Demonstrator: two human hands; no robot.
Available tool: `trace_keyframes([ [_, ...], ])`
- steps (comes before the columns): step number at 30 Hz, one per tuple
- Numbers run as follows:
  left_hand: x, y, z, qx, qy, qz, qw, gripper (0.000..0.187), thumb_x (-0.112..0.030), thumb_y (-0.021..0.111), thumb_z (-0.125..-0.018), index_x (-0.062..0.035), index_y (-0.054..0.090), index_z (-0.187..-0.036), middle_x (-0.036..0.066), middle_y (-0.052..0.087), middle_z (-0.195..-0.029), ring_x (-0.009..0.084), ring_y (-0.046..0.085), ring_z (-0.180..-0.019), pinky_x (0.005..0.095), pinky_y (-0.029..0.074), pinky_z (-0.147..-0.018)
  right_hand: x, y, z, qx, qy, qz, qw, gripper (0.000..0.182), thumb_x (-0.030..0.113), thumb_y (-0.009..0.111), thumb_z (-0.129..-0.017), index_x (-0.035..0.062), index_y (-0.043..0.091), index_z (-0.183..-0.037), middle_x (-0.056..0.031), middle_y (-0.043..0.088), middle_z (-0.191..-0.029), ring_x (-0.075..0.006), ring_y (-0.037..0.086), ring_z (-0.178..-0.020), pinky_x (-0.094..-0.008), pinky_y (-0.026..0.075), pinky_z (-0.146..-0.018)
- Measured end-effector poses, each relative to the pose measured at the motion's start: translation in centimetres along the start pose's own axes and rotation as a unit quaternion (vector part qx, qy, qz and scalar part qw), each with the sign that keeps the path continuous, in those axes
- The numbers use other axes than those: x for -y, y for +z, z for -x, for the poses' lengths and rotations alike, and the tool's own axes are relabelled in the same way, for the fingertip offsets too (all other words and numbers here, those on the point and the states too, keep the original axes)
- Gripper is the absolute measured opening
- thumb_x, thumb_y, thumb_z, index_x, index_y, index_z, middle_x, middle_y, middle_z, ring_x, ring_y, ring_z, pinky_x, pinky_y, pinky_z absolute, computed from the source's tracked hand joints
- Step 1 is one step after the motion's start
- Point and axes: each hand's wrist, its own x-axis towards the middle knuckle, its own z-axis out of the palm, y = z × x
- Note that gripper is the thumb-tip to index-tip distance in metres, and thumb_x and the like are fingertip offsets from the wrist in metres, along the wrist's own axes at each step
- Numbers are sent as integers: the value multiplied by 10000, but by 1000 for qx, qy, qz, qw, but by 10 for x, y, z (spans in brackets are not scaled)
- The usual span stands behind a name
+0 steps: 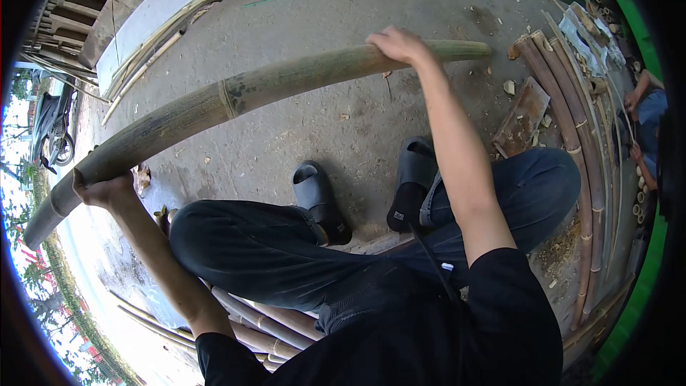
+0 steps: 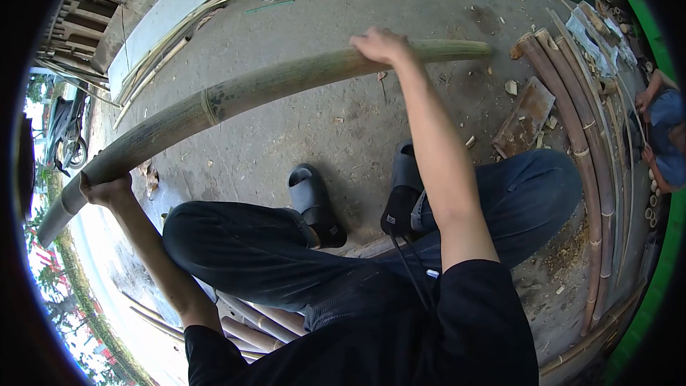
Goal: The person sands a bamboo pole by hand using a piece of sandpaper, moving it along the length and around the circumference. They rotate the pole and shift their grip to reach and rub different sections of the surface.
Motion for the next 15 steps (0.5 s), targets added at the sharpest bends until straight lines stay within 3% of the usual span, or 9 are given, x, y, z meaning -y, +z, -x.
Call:
trace_keyframes([
  [4, -1, 7, 10, 3, 0, 11, 1000, 628, -446, 564, -791, 5, 594, -1227, 184, 654, -1135, 366, 620, -1100, 504, 455, -1023, 47, 12, 35, -47, -99, -63, 992, 550, 508, 408, -950, 101, 721, -1146, -178, 715, -1148, -333, 665, -1115, -530, 387, -1059],
  [6, 1, 5, 7, 13, 8, 6, 1000, 625, -446, 559, -792, 5, 593, -1223, 184, 653, -1132, 366, 617, -1104, 507, 452, -1024, -33, -6, 22, -73, 37, -37, 996, 470, 470, 477, -946, 127, 755, -1108, -131, 725, -1145, -331, 666, -1100, -438, 471, -992],
  [7, 2, 0, 7, 17, 16, 2, 1000, 622, -446, 554, -793, 6, 592, -1218, 185, 652, -1129, 367, 613, -1109, 511, 449, -1025, -77, -5, 6, -70, 25, -158, 985, 459, 444, 483, -950, 118, 744, -1140, -128, 734, -1115, -314, 673, -1083, -412, 474, -986],
  [8, 3, -1, 9, 14, 20, -2, 1000, 618, -456, 553, -794, 5, 594, -1204, 186, 651, -1115, 364, 617, -1091, 511, 455, -1012, -74, -17, 15, -71, 20, -200, 977, 432, 397, 475, -965, 124, 728, -1185, -115, 746, -1066, -264, 685, -1057, -468, 400, -1065],
  [9, 3, 2, 14, 10, 14, -12, 1000, 590, -473, 556, -796, -18, 604, -1169, 174, 654, -1102, 357, 624, -1057, 514, 459, -998, -55, -17, 18, -65, 8, -198, 978, 432, 397, 475, -965, 124, 728, -1185, -115, 746, -1066, -264, 685, -1057, -468, 400, -1065],
  [11, 3, 9, 17, 8, 9, -2, 1000, 558, -485, 563, -796, -48, 613, -1141, 155, 653, -1096, 347, 618, -1054, 514, 457, -995, -2, -5, 31, -92, -16, 92, 991, 492, 469, 381, -991, 188, 752, -1151, -98, 714, -1190, -256, 660, -1138, -618, 199, -1168],
  [12, 5, 7, 11, 17, 12, -2, 1000, 524, -486, 576, -792, -73, 616, -1113, 136, 650, -1100, 336, 606, -1079, 520, 448, -998, 44, 1, 42, -47, -67, 54, 995, 511, 481, 317, -1028, 237, 740, -1175, -82, 724, -1164, -237, 659, -1140, -686, 74, -1170],
  [14, 5, 9, 14, 5, 18, -15, 1000, 535, -485, 585, -789, -73, 611, -1128, 137, 643, -1120, 337, 595, -1103, 522, 443, -1006, 140, 27, 78, -88, -267, -26, 959, 538, 490, 272, -1057, 226, 703, -1240, -133, 730, -1055, -247, 669, -1102, -650, 196, -1168],
  [15, 5, 14, 19, -7, 14, -29, 999, 546, -485, 593, -785, -74, 606, -1143, 137, 635, -1139, 339, 583, -1127, 525, 437, -1013, 188, 34, 95, -1, -328, -92, 940, 540, 497, 292, -1057, 191, 670, -1290, -201, 701, -980, -282, 669, -1072, -597, 264, -1163],
])
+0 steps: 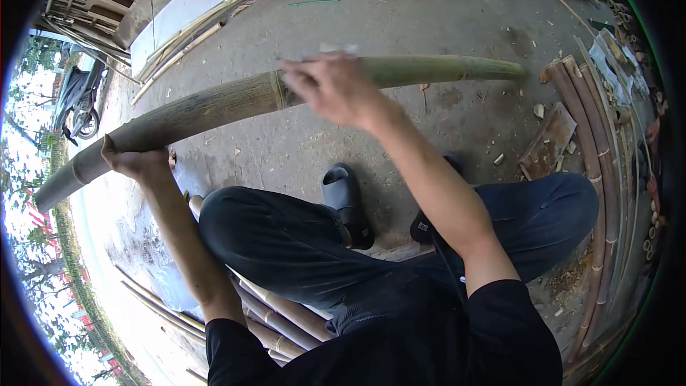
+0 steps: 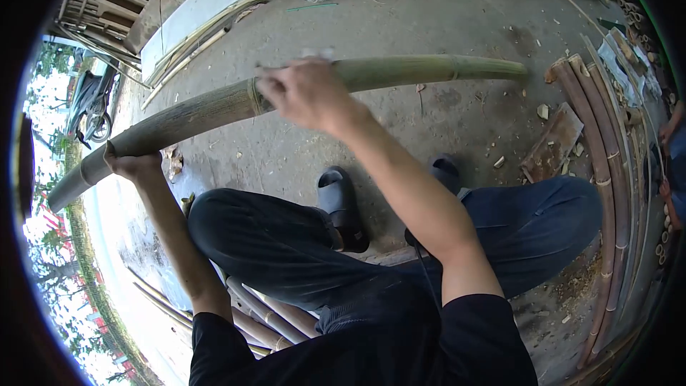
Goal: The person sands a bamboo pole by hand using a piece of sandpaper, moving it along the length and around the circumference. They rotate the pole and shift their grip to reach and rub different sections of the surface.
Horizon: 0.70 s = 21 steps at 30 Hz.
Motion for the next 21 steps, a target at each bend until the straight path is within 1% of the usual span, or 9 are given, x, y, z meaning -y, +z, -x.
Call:
trace_keyframes([
  [1, -3, 2, 7, -3, -17, -6, 1000, 594, -481, 614, -774, -76, 574, -1206, 150, 599, -1207, 359, 559, -1162, 550, 412, -1047, 38, 33, -14, -80, -70, 74, 992, 565, 562, 297, -1044, 218, 623, -1350, -160, 695, -1082, -304, 642, -1097, -534, 405, -1082],
  [4, -7, 3, 14, -5, -47, -8, 999, 661, -479, 628, -765, -79, 525, -1281, 163, 556, -1270, 380, 532, -1197, 573, 380, -1078, 91, 58, -27, -55, -89, 86, 991, 551, 553, 315, -1043, 224, 599, -1380, -191, 646, -1225, -355, 587, -1177, -526, 387, -1086],
  [6, -8, -5, 5, 6, -70, 0, 998, 681, -462, 641, -762, -89, 498, -1315, 163, 535, -1304, 387, 516, -1217, 588, 357, -1095, 100, 90, -34, -225, -222, 69, 946, 528, 549, 333, -1039, 252, 585, -1396, -187, 590, -1343, -378, 510, -1272, -505, 344, -1129],
  [9, -5, -8, 1, -29, -95, 7, 995, 647, -408, 662, -780, -71, 510, -1311, 169, 531, -1337, 389, 492, -1259, 576, 346, -1119, 42, 77, -11, -190, -166, 41, 967, 473, 513, 336, -1048, 300, 586, -1388, -149, 529, -1453, -371, 476, -1325, -494, 318, -1154],
  [10, -2, -10, 0, -28, -103, 14, 994, 658, -394, 676, -774, -71, 500, -1320, 169, 512, -1357, 389, 470, -1276, 584, 321, -1134, 11, 70, 1, -201, -154, 74, 964, 424, 458, 365, -1053, 303, 607, -1364, -129, 528, -1462, -373, 492, -1319, -502, 321, -1154],
  [11, 3, -18, -13, -15, -105, 23, 994, 673, -388, 689, -770, -76, 487, -1331, 164, 496, -1368, 381, 445, -1291, 588, 291, -1149, -14, 57, 18, -219, -138, 121, 958, 369, 378, 532, -1002, 305, 616, -1353, -108, 575, -1418, -362, 527, -1292, -495, 354, -1135],
  [13, 7, -15, -10, -12, -80, 16, 997, 670, -393, 692, -770, -78, 490, -1327, 159, 501, -1359, 377, 444, -1288, 586, 295, -1146, -55, 40, 36, -217, -138, 158, 953, 485, 315, 715, -877, 291, 621, -1351, -81, 624, -1364, -315, 558, -1268, -474, 400, -1094],
  [17, 4, -4, -1, 9, -53, 26, 998, 654, -396, 702, -769, -79, 506, -1306, 147, 529, -1322, 372, 477, -1254, 572, 317, -1136, -10, 39, 4, -208, -160, 82, 962, 582, 383, 772, -788, 283, 630, -1343, -2, 687, -1265, -197, 600, -1194, -425, 465, -973],
  [21, -3, -3, 3, -3, -65, 8, 998, 629, -397, 710, -772, -78, 517, -1279, 141, 557, -1281, 370, 511, -1214, 559, 341, -1125, 26, 43, -25, -161, -196, 149, 956, 506, 448, 712, -849, 291, 640, -1324, 3, 681, -1264, -217, 602, -1129, -413, 456, -963],
])
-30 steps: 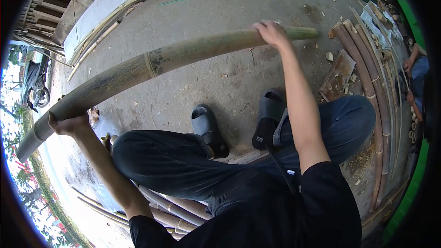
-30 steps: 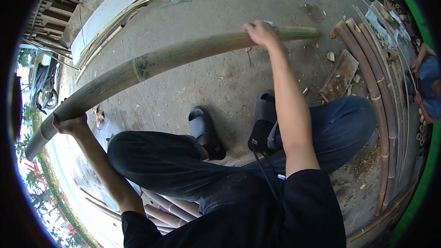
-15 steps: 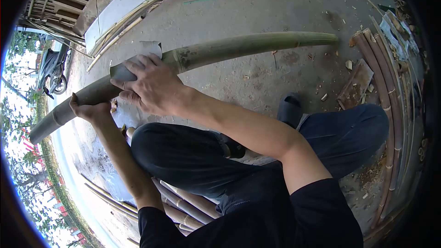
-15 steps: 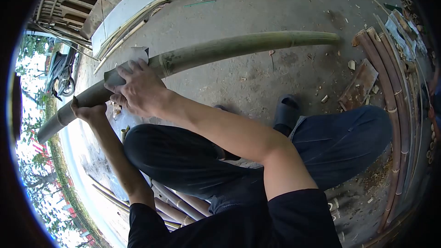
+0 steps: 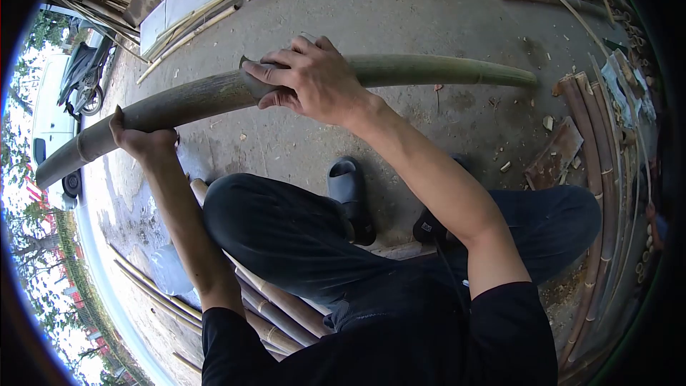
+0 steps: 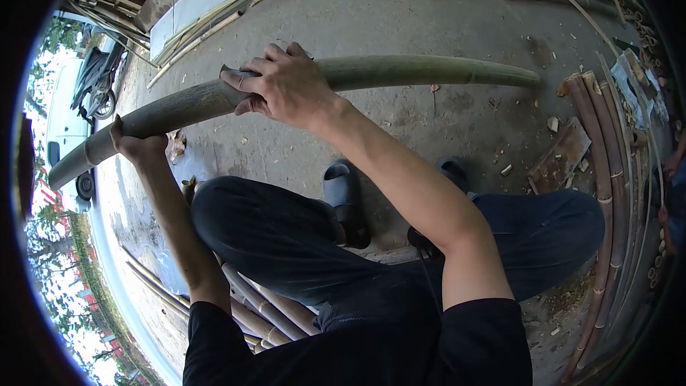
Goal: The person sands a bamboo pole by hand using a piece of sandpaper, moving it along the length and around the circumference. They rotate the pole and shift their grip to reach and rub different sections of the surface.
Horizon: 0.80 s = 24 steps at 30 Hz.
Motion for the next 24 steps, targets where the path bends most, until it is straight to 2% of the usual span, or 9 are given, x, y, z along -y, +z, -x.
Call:
trace_keyframes([
  [6, 7, -12, -10, -37, -32, -12, 999, 614, -391, 709, -778, -80, 518, -1271, 151, 550, -1276, 364, 508, -1211, 563, 335, -1127, -47, -1, 55, -21, -40, 20, 999, 488, 533, 614, -913, 298, 628, -1340, -9, 679, -1263, -214, 594, -1154, -413, 438, -985],
  [9, 12, -11, -12, -19, -1, -16, 1000, 621, -389, 709, -781, -80, 511, -1282, 154, 544, -1277, 367, 504, -1213, 563, 327, -1132, -39, -6, 51, -19, -43, 37, 998, 510, 526, 617, -920, 244, 630, -1343, -44, 671, -1286, -238, 597, -1199, -416, 444, -1005],
  [11, 11, -8, -9, -17, -5, -18, 1000, 627, -387, 710, -785, -76, 505, -1289, 157, 542, -1277, 369, 504, -1208, 563, 327, -1130, -17, 5, 27, -59, -15, -34, 998, 522, 494, 636, -915, 184, 635, -1335, -82, 661, -1302, -277, 605, -1217, -419, 454, -1022],
  [12, 9, -5, -8, -13, -16, -9, 1000, 629, -383, 710, -787, -74, 501, -1293, 159, 542, -1278, 369, 506, -1203, 565, 330, -1127, -9, 13, 16, -70, -26, -50, 996, 546, 521, 630, -917, 146, 651, -1313, -112, 669, -1285, -326, 636, -1171, -468, 473, -1031],
  [16, 6, -15, -12, -12, -83, 4, 996, 601, -375, 708, -798, -64, 508, -1272, 159, 548, -1278, 371, 510, -1198, 569, 334, -1121, -17, 22, 26, -54, -32, -88, 994, 575, 559, 610, -919, 142, 652, -1313, -118, 636, -1338, -332, 591, -1245, -476, 433, -1079],
  [18, 10, -18, -17, -24, -63, -2, 998, 578, -371, 704, -806, -62, 515, -1256, 158, 551, -1275, 371, 509, -1203, 569, 334, -1121, -44, 3, 69, -12, -83, 70, 994, 635, 586, 635, -876, 153, 625, -1339, -102, 616, -1365, -308, 564, -1279, -483, 410, -1094],
  [20, 14, -9, -7, -23, -13, -21, 999, 538, -370, 656, -849, -41, 496, -1243, 168, 535, -1278, 354, 490, -1238, 534, 306, -1151, -40, -6, 66, -10, -78, 54, 995, 669, 617, 620, -870, 149, 616, -1348, -104, 607, -1375, -312, 549, -1297, -499, 400, -1102],
  [22, 12, -7, -7, -17, -5, -22, 1000, 537, -369, 655, -852, -41, 496, -1246, 167, 535, -1278, 352, 487, -1242, 532, 305, -1151, -28, -6, 52, -24, -56, 39, 997, 773, 703, 582, -845, 131, 597, -1364, -107, 599, -1383, -324, 535, -1313, -511, 398, -1106],
  [24, 13, -3, -7, 0, -1, -9, 1000, 538, -364, 656, -857, -40, 494, -1256, 170, 539, -1279, 360, 497, -1238, 548, 312, -1147, -12, 9, 27, -31, -48, 12, 998, 776, 692, 600, -838, 122, 595, -1364, -107, 598, -1385, -323, 537, -1311, -509, 407, -1099],
])
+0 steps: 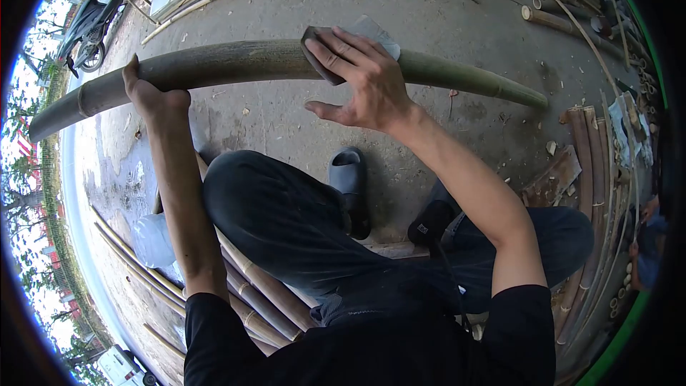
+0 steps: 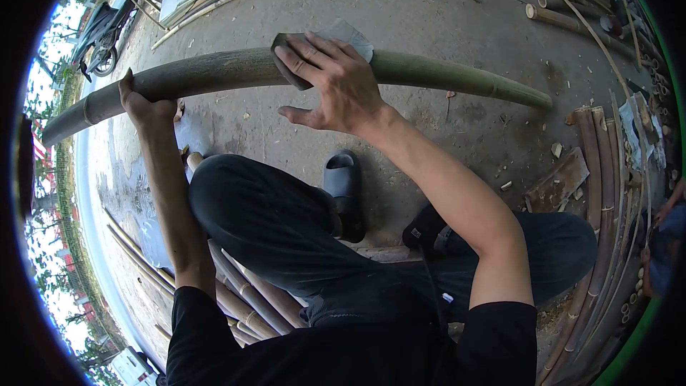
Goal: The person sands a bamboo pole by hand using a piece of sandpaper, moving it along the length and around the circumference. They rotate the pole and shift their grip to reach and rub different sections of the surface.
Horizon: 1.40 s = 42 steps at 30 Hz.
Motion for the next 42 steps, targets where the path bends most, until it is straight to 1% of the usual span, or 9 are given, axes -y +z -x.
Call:
trace_keyframes([
  [6, -5, -13, -15, -11, -77, 19, 997, 529, -330, 687, -855, -51, 496, -1261, 183, 548, -1284, 403, 511, -1234, 611, 326, -1130, -13, -5, 31, 18, 3, 8, 1000, 422, 359, 582, -982, 247, 585, -1389, -45, 581, -1415, -297, 515, -1332, -472, 389, -1125],
  [9, -2, -13, -15, -12, -65, 21, 998, 479, -309, 686, -868, -46, 517, -1231, 177, 560, -1267, 396, 525, -1218, 607, 355, -1112, -39, -23, 70, 47, -4, 68, 997, 400, 347, 569, -991, 262, 595, -1381, -37, 546, -1456, -281, 491, -1355, -469, 366, -1139],
  [16, -7, 0, 1, -13, -33, 20, 999, 414, -305, 649, -880, -25, 553, -1169, 170, 586, -1218, 368, 553, -1168, 577, 353, -1120, 14, 13, -33, -15, 27, -120, 992, 335, 248, 595, -978, 126, 677, -1279, -104, 670, -1281, -304, 615, -1218, -413, 474, -1026],
  [23, 3, -18, -18, -31, -69, 26, 997, 343, -281, 666, -897, -39, 549, -1109, 144, 593, -1146, 347, 567, -1135, 548, 392, -1102, -21, -17, 47, 45, -27, 40, 998, 380, 316, 529, -1014, 219, 609, -1373, -48, 651, -1327, -299, 576, -1273, -476, 416, -1084],
  [27, 5, -8, -15, -10, -25, 24, 999, 357, -284, 670, -897, -36, 553, -1126, 147, 598, -1159, 347, 571, -1140, 546, 397, -1095, -12, 5, 14, -11, -6, -3, 1000, 400, 331, 529, -1012, 226, 592, -1392, -34, 635, -1352, -305, 580, -1261, -468, 422, -1071],
  [28, 6, -4, -10, -5, -9, 19, 1000, 435, -326, 642, -894, -22, 558, -1194, 169, 568, -1278, 341, 524, -1225, 537, 330, -1146, -6, 16, 2, -30, -7, -24, 999, 407, 331, 539, -1008, 222, 587, -1397, -33, 639, -1346, -302, 586, -1251, -460, 424, -1066],
  [31, 0, -3, -7, -26, -57, 41, 997, 358, -287, 670, -898, -37, 554, -1128, 154, 592, -1177, 350, 558, -1163, 554, 387, -1105, 12, 26, -11, -44, -21, -13, 999, 395, 337, 533, -1010, 227, 597, -1385, -26, 631, -1356, -295, 582, -1255, -458, 417, -1078],
  [39, 2, -4, -5, 13, -13, 45, 999, 356, -288, 661, -914, -21, 572, -1133, 145, 612, -1166, 323, 565, -1150, 524, 384, -1111, -48, -17, 53, 64, -103, 106, 987, 371, 357, 531, -996, 248, 647, -1331, -3, 578, -1429, -261, 499, -1359, -474, 341, -1143],
  [42, -2, 10, 9, 34, 18, 66, 997, 381, -289, 662, -917, -16, 573, -1169, 146, 611, -1184, 322, 578, -1137, 517, 394, -1105, -12, 4, 5, 28, -94, 74, 992, 373, 381, 491, -1005, 360, 592, -1363, 103, 480, -1510, -199, 432, -1408, -445, 294, -1193],
])
